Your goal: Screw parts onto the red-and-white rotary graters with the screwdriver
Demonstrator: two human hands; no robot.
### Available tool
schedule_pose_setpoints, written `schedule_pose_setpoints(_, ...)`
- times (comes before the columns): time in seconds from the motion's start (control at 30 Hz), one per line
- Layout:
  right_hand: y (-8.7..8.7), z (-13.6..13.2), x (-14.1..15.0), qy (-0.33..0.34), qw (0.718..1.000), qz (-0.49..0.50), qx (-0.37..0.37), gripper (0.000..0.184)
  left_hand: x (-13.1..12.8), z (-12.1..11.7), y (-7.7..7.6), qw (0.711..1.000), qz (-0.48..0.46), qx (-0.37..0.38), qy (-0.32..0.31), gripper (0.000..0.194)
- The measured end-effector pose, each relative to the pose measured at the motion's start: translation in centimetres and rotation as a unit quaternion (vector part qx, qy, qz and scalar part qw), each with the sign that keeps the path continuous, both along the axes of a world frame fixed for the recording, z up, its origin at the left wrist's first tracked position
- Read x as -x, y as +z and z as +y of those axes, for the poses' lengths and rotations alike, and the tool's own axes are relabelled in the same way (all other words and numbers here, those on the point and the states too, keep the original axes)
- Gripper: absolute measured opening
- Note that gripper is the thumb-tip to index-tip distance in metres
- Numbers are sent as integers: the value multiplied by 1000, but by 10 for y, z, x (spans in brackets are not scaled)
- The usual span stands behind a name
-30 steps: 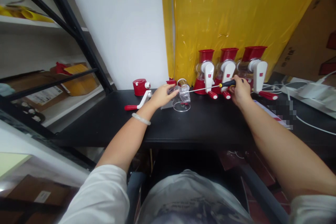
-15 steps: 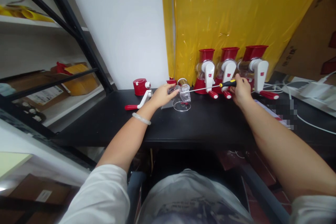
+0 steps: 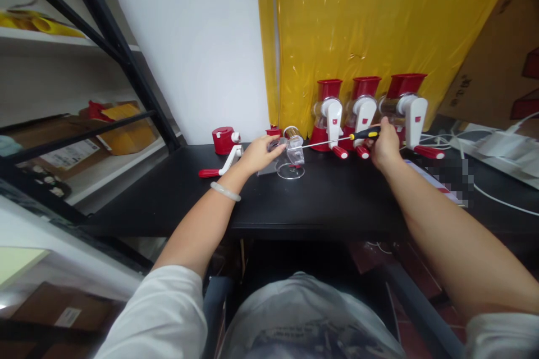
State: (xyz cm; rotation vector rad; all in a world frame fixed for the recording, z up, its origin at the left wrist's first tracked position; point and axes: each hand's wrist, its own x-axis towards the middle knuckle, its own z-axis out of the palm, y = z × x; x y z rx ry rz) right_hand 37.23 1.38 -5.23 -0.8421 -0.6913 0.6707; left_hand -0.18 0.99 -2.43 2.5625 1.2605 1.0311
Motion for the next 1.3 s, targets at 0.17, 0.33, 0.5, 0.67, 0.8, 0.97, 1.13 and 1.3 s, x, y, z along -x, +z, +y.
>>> schedule_pose_setpoints(0.17, 1, 1, 3, -29, 999, 17, 19, 38, 0, -1, 0, 1000, 2, -1, 4, 46)
schedule_pose_setpoints(0.33, 9, -4, 10, -7, 996, 84, 21, 16, -1, -1, 1, 1000, 3, -3, 3, 45)
schedule_pose_setpoints(0.5, 9, -7, 8, 3, 997, 80, 23, 23, -1, -1, 1, 1000, -1, 0, 0, 46)
schedule_pose_setpoints(0.67, 1, -1, 3, -20, 999, 26, 18, 42, 0, 0, 0, 1000, -4, -4, 1, 48)
schedule_pose_setpoints(0.8, -2, 6, 1, -13, 999, 46, 2, 30, 0, 0, -1, 1000, -3, 0, 3, 48)
schedule_pose_setpoints(0.97, -2, 7, 0, -8, 998, 64, -2, 26, 0, 0, 0, 1000, -3, -1, 2, 48)
schedule_pose_setpoints(1.13, -1, 2, 2, -30, 999, 24, 0, 46, 0, 0, -1, 1000, -3, 2, 3, 48)
schedule_pose_setpoints(1.3, 2, -2, 6, -35, 999, 35, 12, 32, 0, 1, -1, 1000, -5, 3, 2, 47)
